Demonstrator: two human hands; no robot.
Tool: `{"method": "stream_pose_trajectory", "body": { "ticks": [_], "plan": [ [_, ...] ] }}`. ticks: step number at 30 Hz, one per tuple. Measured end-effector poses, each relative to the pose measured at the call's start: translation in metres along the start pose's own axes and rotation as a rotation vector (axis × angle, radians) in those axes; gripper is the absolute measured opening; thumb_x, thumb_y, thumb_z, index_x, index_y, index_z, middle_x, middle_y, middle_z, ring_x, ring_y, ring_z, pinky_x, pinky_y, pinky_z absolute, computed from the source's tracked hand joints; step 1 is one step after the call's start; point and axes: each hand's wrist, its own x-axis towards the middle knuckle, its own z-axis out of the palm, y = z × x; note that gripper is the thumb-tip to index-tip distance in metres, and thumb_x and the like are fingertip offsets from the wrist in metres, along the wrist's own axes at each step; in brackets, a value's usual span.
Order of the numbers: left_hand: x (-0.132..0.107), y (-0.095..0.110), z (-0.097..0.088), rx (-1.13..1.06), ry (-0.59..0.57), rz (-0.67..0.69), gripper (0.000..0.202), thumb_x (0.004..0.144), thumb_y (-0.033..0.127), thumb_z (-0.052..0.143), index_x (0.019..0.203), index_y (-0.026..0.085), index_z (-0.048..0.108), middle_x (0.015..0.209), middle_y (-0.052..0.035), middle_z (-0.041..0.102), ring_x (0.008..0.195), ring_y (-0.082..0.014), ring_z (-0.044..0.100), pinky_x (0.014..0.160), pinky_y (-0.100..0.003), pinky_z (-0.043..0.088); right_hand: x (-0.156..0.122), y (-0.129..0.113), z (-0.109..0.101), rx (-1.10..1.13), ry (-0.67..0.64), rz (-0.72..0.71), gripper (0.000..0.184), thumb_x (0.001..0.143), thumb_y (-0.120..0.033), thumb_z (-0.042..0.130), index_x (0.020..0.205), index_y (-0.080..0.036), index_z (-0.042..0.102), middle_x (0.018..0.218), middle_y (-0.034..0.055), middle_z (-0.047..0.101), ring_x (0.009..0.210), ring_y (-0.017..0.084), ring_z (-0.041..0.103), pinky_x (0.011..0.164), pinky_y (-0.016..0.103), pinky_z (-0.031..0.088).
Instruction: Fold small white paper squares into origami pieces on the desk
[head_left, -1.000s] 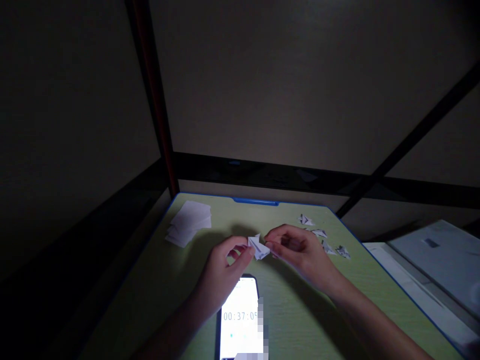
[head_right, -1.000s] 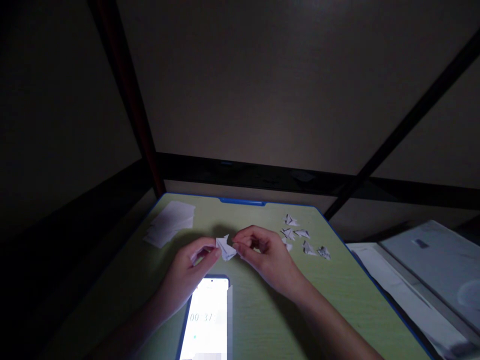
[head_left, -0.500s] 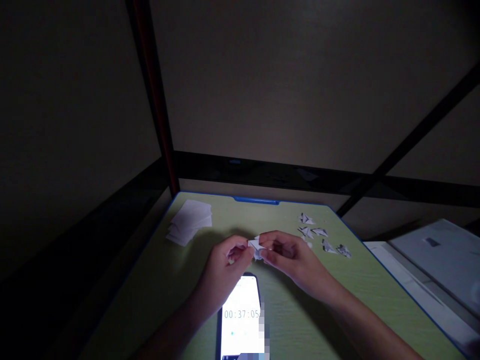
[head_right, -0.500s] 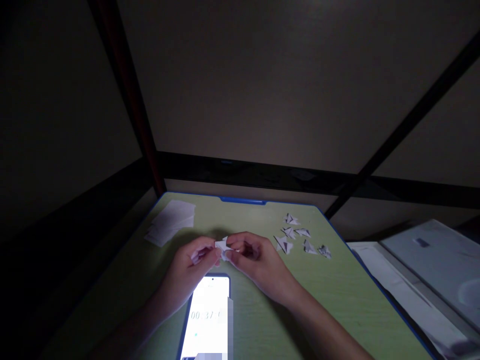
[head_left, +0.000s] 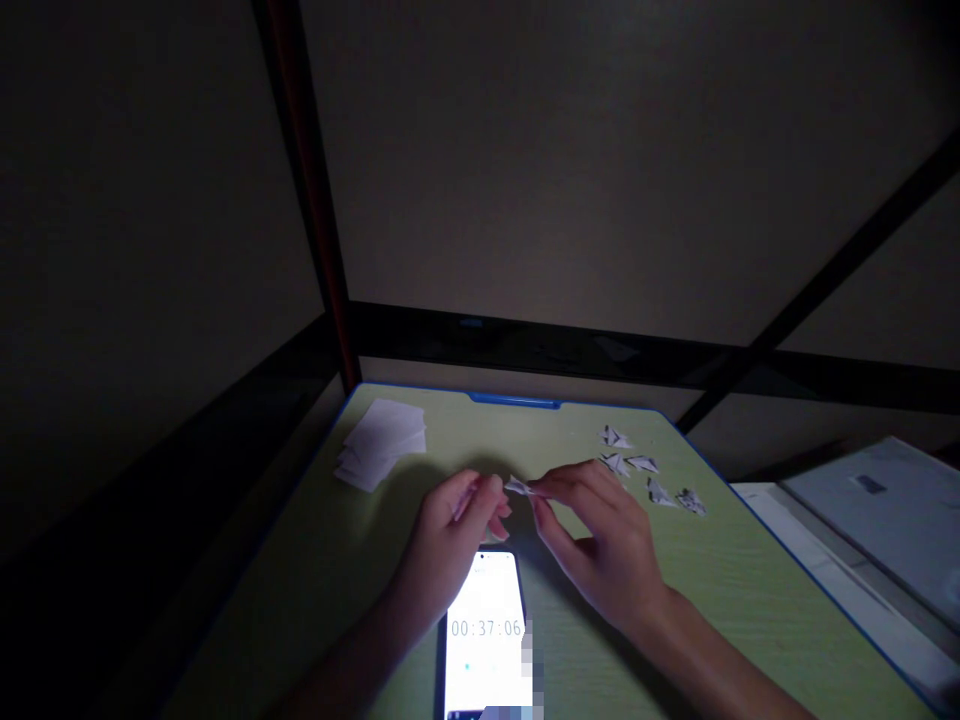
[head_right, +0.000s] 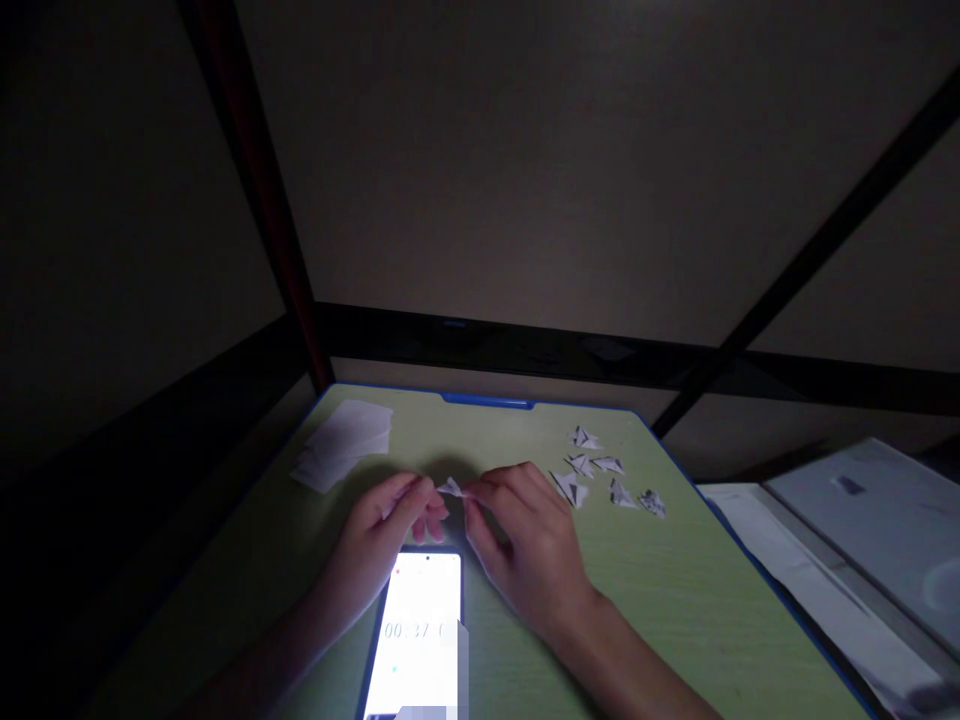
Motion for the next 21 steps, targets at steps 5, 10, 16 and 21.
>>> {"method": "stream_pose_trajectory", "body": {
  "ticks": [5, 10, 16, 21],
  "plan": [
    [0.001, 0.006, -0.003, -0.06, -0.048, -0.04, 0.02, 0.081, 0.03, 0.05, 0.075, 0.012, 0.058, 0.056, 0.0001, 0.059, 0.053, -0.0102, 0.054, 0.052, -0.021, 0.04, -0.003, -0.006, 0.0, -0.158, -0.034, -0.208, 0.018, 0.076, -0.009, 0.063, 0.093, -0.013, 0.064, 0.082, 0.0084, 0.066, 0.071, 0.017, 0.053, 0.059, 0.031, 0.042],
    [0.005, 0.005, -0.006, -0.051, -0.018, -0.045, 0.009, 0.075, 0.018, 0.055, 0.077, 0.011, 0.061, 0.062, -0.0006, 0.062, 0.057, -0.0108, 0.058, 0.054, -0.021, 0.045, -0.004, -0.01, -0.003, -0.109, -0.046, -0.156, 0.025, 0.072, -0.015, 0.067, 0.097, -0.017, 0.064, 0.09, 0.0084, 0.063, 0.08, 0.02, 0.053, 0.064, 0.034, 0.043],
    [0.0, -0.009, -0.004, 0.097, -0.125, 0.031, 0.016, 0.081, 0.024, 0.054, 0.088, 0.013, 0.064, 0.079, -0.0048, 0.067, 0.069, -0.0147, 0.063, 0.064, -0.026, 0.052, -0.001, -0.009, -0.001, 0.311, -0.072, 0.339, 0.022, 0.076, -0.016, 0.06, 0.098, -0.018, 0.064, 0.085, 0.0051, 0.061, 0.078, 0.017, 0.055, 0.066, 0.033, 0.046],
    [-0.002, -0.01, -0.003, 0.12, -0.151, 0.068, 0.015, 0.082, 0.026, 0.054, 0.087, 0.015, 0.063, 0.079, -0.0035, 0.065, 0.07, -0.014, 0.061, 0.063, -0.025, 0.052, -0.005, -0.003, 0.007, 0.575, -0.192, 0.677, 0.014, 0.075, -0.021, 0.061, 0.088, -0.017, 0.065, 0.073, 0.0032, 0.062, 0.065, 0.015, 0.055, 0.059, 0.031, 0.044]
  ]
}}
